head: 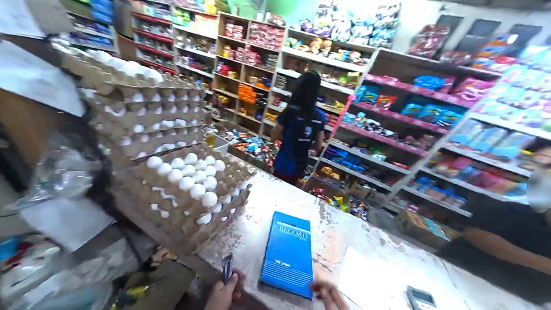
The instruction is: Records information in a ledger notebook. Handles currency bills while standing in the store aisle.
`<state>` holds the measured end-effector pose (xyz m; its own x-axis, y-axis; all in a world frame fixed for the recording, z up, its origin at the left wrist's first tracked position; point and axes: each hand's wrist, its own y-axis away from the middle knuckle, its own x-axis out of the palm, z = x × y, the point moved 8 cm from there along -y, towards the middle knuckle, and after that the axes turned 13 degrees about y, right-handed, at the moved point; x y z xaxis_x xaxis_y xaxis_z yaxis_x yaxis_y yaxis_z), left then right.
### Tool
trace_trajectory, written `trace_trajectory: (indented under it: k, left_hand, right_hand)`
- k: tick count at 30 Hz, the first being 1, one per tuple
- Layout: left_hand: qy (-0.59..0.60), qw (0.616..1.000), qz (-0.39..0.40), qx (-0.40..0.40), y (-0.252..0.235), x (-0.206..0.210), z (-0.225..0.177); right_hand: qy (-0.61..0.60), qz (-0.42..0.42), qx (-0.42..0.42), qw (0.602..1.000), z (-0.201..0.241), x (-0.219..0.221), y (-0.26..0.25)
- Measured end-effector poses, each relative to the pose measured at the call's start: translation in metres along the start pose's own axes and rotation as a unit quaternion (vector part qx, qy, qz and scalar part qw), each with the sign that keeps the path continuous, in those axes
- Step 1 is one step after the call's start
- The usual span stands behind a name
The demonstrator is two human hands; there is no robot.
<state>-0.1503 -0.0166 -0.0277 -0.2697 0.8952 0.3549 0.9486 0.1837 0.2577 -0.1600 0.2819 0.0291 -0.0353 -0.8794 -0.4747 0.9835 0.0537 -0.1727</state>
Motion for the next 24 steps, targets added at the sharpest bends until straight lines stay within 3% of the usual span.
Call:
trace_trajectory:
  k: [2,5,8,13,17,19,21,23,24]
  left_hand:
    - [-0.037,0.999,0.032,0.006,-0.035,0.02,0.0]
    - [-0.109,0.991,0.074,-0.019,-0.076,0.051,-0.001]
    - [-0.132,0.985,0.097,-0.047,-0.107,0.071,0.001]
    - [-0.172,0.974,0.129,-0.069,-0.128,0.105,0.012]
    - [-0.14,0.961,0.206,-0.119,-0.123,0.158,0.039]
    - [-0.122,0.942,0.271,-0.157,-0.12,0.185,0.06]
    - [-0.104,0.914,0.329,-0.213,-0.111,0.207,0.071]
    - [-0.096,0.894,0.363,-0.245,-0.106,0.215,0.067]
    - [-0.097,0.891,0.373,-0.238,-0.107,0.214,0.06]
  right_hand:
    - [0.088,-0.133,0.01,0.987,-0.022,-0.04,-0.028]
    - [0.106,-0.063,0.09,0.988,-0.057,-0.037,-0.049]
    - [0.101,0.003,0.097,0.99,-0.061,-0.01,-0.058]
    - [0.098,-0.056,0.119,0.986,-0.073,-0.009,-0.041]
    - [0.131,-0.137,0.178,0.966,-0.088,-0.055,-0.024]
    - [0.092,-0.206,0.166,0.96,-0.09,-0.091,-0.012]
    - [-0.026,-0.27,0.153,0.95,-0.077,-0.119,-0.001]
    - [-0.112,-0.283,0.135,0.943,-0.053,-0.121,-0.001]
    - [-0.098,-0.271,0.108,0.951,-0.037,-0.111,-0.003]
